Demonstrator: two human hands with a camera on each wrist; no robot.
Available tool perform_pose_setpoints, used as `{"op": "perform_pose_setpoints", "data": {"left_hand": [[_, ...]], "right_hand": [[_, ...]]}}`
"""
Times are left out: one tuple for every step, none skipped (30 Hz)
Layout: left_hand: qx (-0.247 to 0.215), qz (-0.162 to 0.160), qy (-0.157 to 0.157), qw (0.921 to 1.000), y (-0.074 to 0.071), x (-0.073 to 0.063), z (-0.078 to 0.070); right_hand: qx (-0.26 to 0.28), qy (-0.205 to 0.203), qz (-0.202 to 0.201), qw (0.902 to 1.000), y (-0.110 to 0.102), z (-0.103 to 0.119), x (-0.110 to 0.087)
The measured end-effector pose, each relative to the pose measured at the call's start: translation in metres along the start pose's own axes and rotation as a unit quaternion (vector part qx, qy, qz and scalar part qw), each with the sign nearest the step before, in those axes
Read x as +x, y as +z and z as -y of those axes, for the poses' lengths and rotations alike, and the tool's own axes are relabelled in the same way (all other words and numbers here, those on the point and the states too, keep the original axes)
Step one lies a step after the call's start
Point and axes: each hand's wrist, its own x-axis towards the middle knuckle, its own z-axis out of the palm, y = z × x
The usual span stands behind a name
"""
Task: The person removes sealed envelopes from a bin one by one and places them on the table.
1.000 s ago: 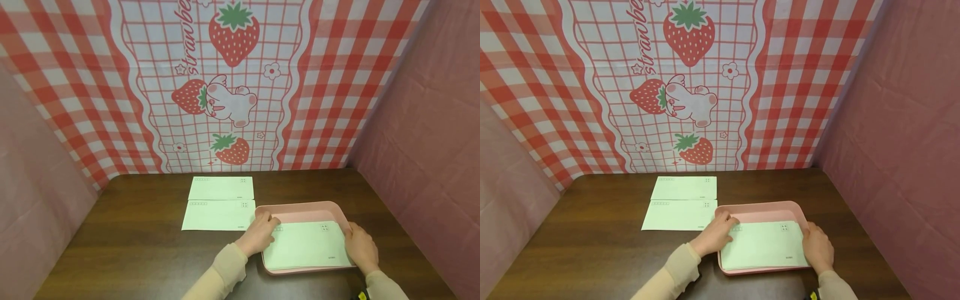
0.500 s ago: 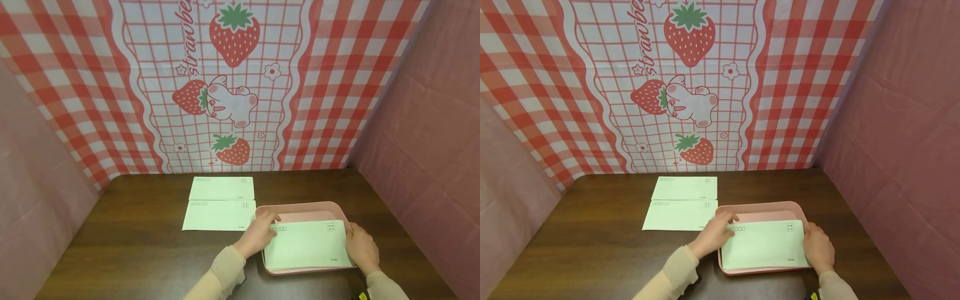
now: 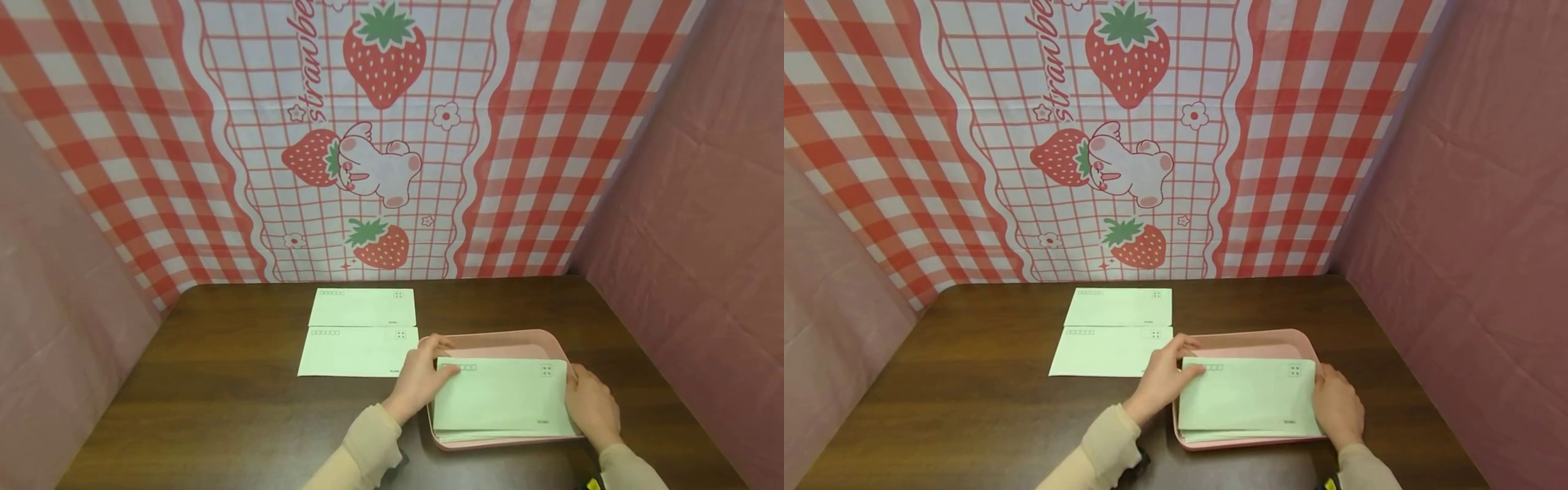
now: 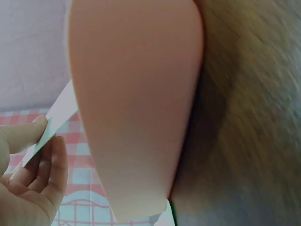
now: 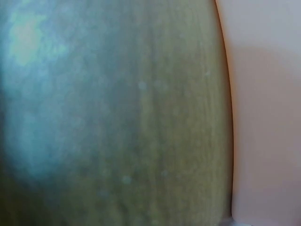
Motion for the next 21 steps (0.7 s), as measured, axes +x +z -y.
{"op": "perform_pose_setpoints", "data": {"left_hand": [[-0.011,-0.002,-0.006,0.9999,-0.0001,-0.0002,-0.0008],[-0.021,-0.005,-0.012,0.9997,-0.0003,-0.0003,-0.0015],[-0.028,-0.009,-0.016,0.9994,-0.0005,-0.0003,-0.0023],[-0.035,-0.013,-0.02,0.9991,-0.0008,-0.0005,-0.0031],[-0.041,-0.018,-0.022,0.9987,-0.0011,-0.0005,-0.0038],[-0.043,-0.024,-0.022,0.9985,-0.0013,-0.0006,-0.0044],[-0.048,-0.03,-0.021,0.9982,-0.0017,-0.0007,-0.0051],[-0.051,-0.035,-0.019,0.9979,-0.0023,-0.001,-0.0058],[-0.053,-0.039,-0.017,0.9977,-0.0028,-0.0012,-0.0061],[-0.058,-0.043,-0.014,0.9973,-0.0032,-0.0015,-0.0064],[-0.062,-0.045,-0.012,0.997,-0.0037,-0.0019,-0.0065],[-0.065,-0.048,-0.009,0.9967,-0.0041,-0.0022,-0.0065],[-0.07,-0.049,-0.006,0.9963,-0.0043,-0.0027,-0.0062],[-0.071,-0.048,-0.003,0.9963,-0.0047,-0.0033,-0.006],[-0.067,-0.048,0.003,0.9966,-0.0053,-0.004,-0.0061],[-0.057,-0.047,0.012,0.9972,-0.0057,-0.0047,-0.0059],[-0.042,-0.046,0.025,0.9978,-0.0063,-0.0054,-0.0059],[-0.024,-0.045,0.038,0.998,-0.007,-0.0061,-0.006],[-0.004,-0.044,0.054,0.9976,-0.0078,-0.0069,-0.0063],[0.018,-0.044,0.068,0.9965,-0.0086,-0.0076,-0.0064],[0.04,-0.045,0.084,0.9947,-0.0091,-0.008,-0.0062]], "right_hand": [[0.0,-0.001,0.0,1.0,0.0,0.0,-0.0002],[-0.001,-0.001,0.0,1.0,-0.0001,0.0001,-0.0003],[0.0,-0.002,-0.001,1.0,-0.0001,0.0001,-0.0004],[-0.001,-0.003,-0.001,1.0,-0.0002,0.0002,-0.0004],[-0.002,-0.003,-0.001,1.0,-0.0002,0.0003,-0.0005],[-0.002,-0.004,-0.001,1.0,-0.0004,0.0005,-0.0005],[-0.003,-0.004,-0.001,1.0,-0.0005,0.0007,-0.0004],[-0.003,-0.004,-0.002,1.0,-0.0007,0.0009,-0.0005],[-0.003,-0.004,-0.002,1.0,-0.0008,0.0012,-0.0007],[-0.002,-0.004,-0.002,1.0,-0.001,0.0014,-0.0007],[-0.003,-0.004,-0.002,1.0,-0.0012,0.0015,-0.0009],[-0.003,-0.005,-0.002,1.0,-0.0012,0.0015,-0.0011],[-0.003,-0.006,-0.002,1.0,-0.0013,0.0016,-0.0013],[-0.003,-0.007,-0.003,1.0,-0.0013,0.0016,-0.0015],[-0.003,-0.008,-0.003,1.0,-0.0012,0.0014,-0.0016],[-0.003,-0.009,-0.004,0.9999,-0.0011,0.0013,-0.0016],[-0.003,-0.01,-0.004,0.9999,-0.0009,0.0011,-0.0016],[-0.001,-0.01,-0.005,0.9999,-0.0008,0.0009,-0.0016],[0.001,-0.01,-0.005,0.9999,-0.0006,0.0007,-0.0016],[0.002,-0.009,-0.005,0.9999,-0.0004,0.0005,-0.0015],[0.003,-0.008,-0.005,1.0,-0.0003,0.0003,-0.0014]]}}
